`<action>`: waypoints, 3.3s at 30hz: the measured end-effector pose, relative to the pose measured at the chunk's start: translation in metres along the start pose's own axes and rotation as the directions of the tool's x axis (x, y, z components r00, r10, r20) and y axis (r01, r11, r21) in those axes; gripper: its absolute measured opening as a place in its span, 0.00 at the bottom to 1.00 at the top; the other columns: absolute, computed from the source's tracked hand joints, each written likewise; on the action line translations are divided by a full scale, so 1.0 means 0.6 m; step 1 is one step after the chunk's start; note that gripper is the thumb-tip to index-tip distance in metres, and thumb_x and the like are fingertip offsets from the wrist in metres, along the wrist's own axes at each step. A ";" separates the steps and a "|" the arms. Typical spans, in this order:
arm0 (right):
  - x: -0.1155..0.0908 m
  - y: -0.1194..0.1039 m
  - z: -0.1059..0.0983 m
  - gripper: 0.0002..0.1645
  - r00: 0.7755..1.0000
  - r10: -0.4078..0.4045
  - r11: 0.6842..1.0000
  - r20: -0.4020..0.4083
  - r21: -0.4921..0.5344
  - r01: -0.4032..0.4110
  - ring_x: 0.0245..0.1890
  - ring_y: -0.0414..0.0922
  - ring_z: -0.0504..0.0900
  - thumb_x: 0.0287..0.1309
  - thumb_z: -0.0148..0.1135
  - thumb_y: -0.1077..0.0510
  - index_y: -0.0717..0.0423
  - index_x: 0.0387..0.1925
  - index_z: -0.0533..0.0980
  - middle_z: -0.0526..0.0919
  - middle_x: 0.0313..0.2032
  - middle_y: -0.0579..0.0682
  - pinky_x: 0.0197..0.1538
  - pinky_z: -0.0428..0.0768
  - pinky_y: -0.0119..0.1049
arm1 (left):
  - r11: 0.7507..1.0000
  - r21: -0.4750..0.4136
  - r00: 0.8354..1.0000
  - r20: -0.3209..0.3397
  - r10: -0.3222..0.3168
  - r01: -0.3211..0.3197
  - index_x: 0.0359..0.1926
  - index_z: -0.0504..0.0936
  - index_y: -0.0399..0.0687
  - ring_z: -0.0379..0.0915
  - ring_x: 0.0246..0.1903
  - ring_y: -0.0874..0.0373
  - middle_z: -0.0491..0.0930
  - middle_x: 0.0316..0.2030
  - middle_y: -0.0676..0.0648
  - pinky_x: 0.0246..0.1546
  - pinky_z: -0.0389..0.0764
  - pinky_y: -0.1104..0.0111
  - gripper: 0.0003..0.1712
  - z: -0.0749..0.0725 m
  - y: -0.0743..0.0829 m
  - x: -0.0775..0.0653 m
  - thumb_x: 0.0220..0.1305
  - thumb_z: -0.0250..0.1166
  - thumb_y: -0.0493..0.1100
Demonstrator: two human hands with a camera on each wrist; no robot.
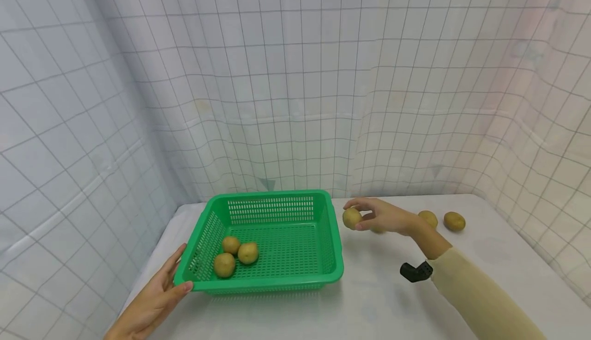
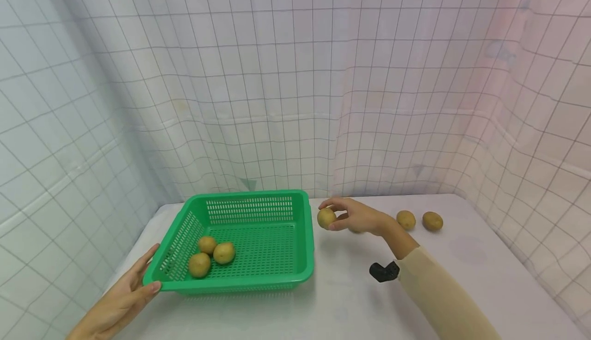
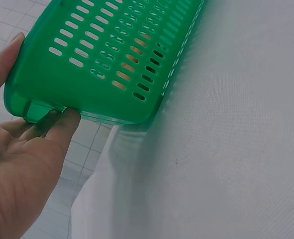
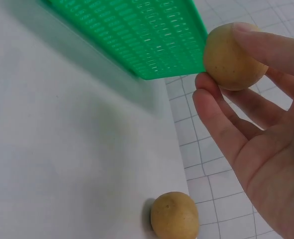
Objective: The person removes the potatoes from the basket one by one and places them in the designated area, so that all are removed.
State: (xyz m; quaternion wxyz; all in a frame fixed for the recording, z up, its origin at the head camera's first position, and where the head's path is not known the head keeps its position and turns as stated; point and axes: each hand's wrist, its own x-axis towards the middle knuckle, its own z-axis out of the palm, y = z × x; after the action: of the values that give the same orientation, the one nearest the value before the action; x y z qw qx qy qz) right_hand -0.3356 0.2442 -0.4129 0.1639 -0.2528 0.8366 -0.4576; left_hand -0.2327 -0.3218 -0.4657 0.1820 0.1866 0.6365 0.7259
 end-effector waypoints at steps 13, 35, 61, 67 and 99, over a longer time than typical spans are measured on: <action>-0.029 0.033 0.003 0.31 0.992 0.104 0.987 -0.069 -0.114 -0.111 0.65 0.60 0.73 0.63 0.72 0.44 0.33 0.66 0.74 0.74 0.68 0.50 0.60 0.70 0.67 | 1.000 -0.003 0.999 0.015 0.030 -0.030 0.80 0.18 0.51 0.61 0.69 0.68 0.18 0.77 0.32 0.65 0.69 0.71 0.50 -0.004 0.001 -0.001 0.80 0.47 0.28; -0.087 0.112 -0.002 0.35 0.996 0.082 0.996 -0.037 0.030 -0.080 0.71 0.60 0.62 0.66 0.71 0.55 0.56 0.70 0.70 0.66 0.71 0.62 0.68 0.68 0.58 | 1.000 -0.001 1.000 -0.013 0.004 -0.004 0.81 0.19 0.51 0.60 0.68 0.72 0.18 0.78 0.34 0.65 0.69 0.72 0.51 0.000 -0.003 -0.001 0.81 0.49 0.30; -0.086 0.125 0.004 0.33 0.992 0.113 0.981 -0.065 -0.154 -0.121 0.55 0.54 0.79 0.59 0.77 0.52 0.54 0.63 0.76 0.79 0.55 0.53 0.57 0.78 0.53 | 1.000 -0.016 1.000 -0.005 0.020 -0.020 0.81 0.20 0.53 0.60 0.69 0.72 0.16 0.78 0.35 0.65 0.69 0.72 0.50 0.003 -0.001 -0.003 0.81 0.48 0.29; -0.091 0.125 0.002 0.33 0.991 0.114 0.980 -0.076 -0.153 -0.125 0.53 0.54 0.79 0.58 0.78 0.53 0.56 0.63 0.76 0.79 0.54 0.55 0.55 0.78 0.52 | 0.999 -0.025 1.000 0.003 0.023 -0.023 0.81 0.20 0.53 0.59 0.69 0.71 0.15 0.78 0.35 0.65 0.68 0.71 0.50 0.002 -0.001 -0.002 0.81 0.47 0.29; -0.083 0.093 -0.036 0.35 0.999 0.051 0.986 0.014 -0.159 -0.048 0.50 0.52 0.80 0.60 0.74 0.56 0.64 0.65 0.74 0.79 0.55 0.61 0.52 0.81 0.43 | 1.000 0.011 1.000 -0.010 0.017 -0.017 0.81 0.21 0.54 0.59 0.69 0.71 0.17 0.78 0.35 0.65 0.69 0.73 0.50 0.000 -0.002 -0.005 0.81 0.48 0.29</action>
State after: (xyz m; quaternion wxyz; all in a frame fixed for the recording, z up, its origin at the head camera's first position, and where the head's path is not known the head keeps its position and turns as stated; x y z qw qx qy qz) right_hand -0.3208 0.3128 -0.4466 0.1619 -0.2484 0.8748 -0.3831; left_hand -0.2300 -0.3229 -0.4667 0.1717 0.1892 0.6396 0.7250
